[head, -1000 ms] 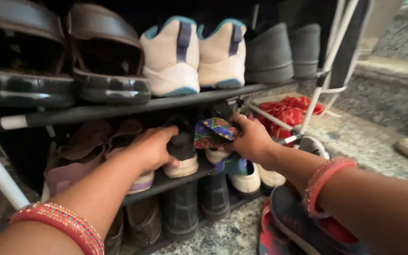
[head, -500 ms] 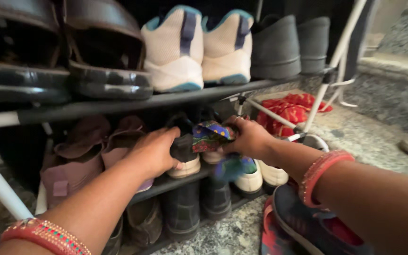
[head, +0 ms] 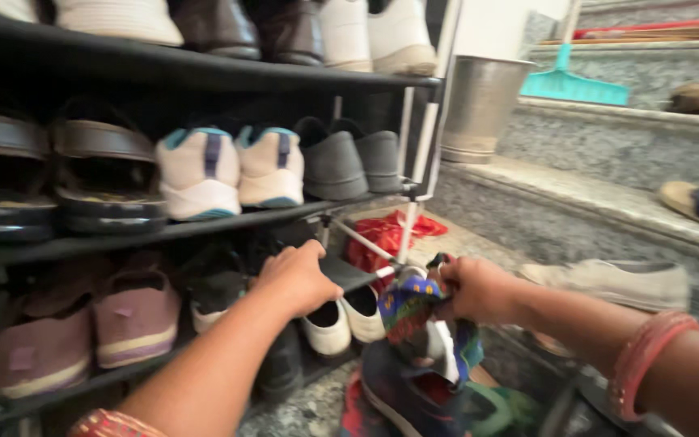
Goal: The person cleans various shoes using a colorful cloth. They pick up shoes from a pile on the floor, wipe them, and place them on a multi-tiered shoe rack.
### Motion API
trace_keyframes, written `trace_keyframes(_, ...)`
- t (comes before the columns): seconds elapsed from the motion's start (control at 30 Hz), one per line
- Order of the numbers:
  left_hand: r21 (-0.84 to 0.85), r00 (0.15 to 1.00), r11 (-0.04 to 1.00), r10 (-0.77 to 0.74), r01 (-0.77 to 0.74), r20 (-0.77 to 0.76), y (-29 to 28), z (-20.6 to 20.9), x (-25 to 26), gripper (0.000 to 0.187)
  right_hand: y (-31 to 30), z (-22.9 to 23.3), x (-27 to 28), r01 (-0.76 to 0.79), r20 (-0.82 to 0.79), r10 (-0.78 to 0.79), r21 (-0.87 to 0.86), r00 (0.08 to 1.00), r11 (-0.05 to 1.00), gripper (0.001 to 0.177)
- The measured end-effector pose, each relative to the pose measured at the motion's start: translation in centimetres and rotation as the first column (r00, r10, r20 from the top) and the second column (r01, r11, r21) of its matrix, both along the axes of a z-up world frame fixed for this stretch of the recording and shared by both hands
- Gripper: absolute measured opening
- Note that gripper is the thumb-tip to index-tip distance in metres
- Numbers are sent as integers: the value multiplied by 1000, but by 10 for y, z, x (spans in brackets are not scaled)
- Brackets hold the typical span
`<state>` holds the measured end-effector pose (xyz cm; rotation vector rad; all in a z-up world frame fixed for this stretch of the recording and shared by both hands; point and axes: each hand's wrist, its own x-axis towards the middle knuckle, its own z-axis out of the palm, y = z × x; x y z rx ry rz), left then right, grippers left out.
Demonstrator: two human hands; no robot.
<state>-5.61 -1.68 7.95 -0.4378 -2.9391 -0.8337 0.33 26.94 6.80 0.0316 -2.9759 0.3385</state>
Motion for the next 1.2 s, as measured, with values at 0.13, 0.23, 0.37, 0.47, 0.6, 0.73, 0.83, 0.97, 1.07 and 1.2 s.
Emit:
trace_keyframes(0.13, 308, 992, 951, -77, 42, 101, 42, -46, 11, 77, 16, -32, 38, 12, 21, -17, 214, 1000, 977, 38)
trace_keyframes(0.23, 506, 966, 862, -142, 14, 215, 53, -92, 9, 68, 0, -62, 45, 78, 193, -149, 332, 970, 940, 42)
trace_keyframes(0.37, 623, 908, 774, -173, -114, 381, 38, -147, -5, 63, -35, -110, 41, 250, 367, -392, 378, 844, 891, 57)
trace_keyframes(0.47, 607, 888, 774, -138, -180, 439, 21, -182, -17, 60, -42, -140, 27, 250, 330, -393, 401, 858, 881, 60)
trace_keyframes(0.6, 645, 866, 731, -154, -224, 476, 9, -191, -40, 60, -34, -144, 5, 213, 266, -260, 191, 928, 958, 36)
trace_keyframes(0.73, 640, 655, 632, -265, -436, 708, 21, -192, -20, 73, -50, -106, 12, 292, 282, -151, -567, 947, 771, 30)
trace_keyframes(0.83, 673, 444, 455, -515, -583, 733, 23, -183, -1, 92, -83, -69, 44, 231, 277, 17, -832, 961, 505, 35)
trace_keyframes(0.97, 834, 384, 50, -871, -549, 305, 18, -169, 26, 106, -114, -39, 89, 125, 326, 271, -816, 906, 564, 35)
trace_keyframes(1.07, 901, 502, 108, -799, -420, 330, 12, -151, 39, 99, -115, -11, 91, 182, 331, 141, -772, 933, 609, 23)
trace_keyframes(1.2, 883, 603, 206, -663, -423, 443, 7, -145, 42, 94, -105, -1, 71, 51, -67, -197, -842, 978, 538, 31)
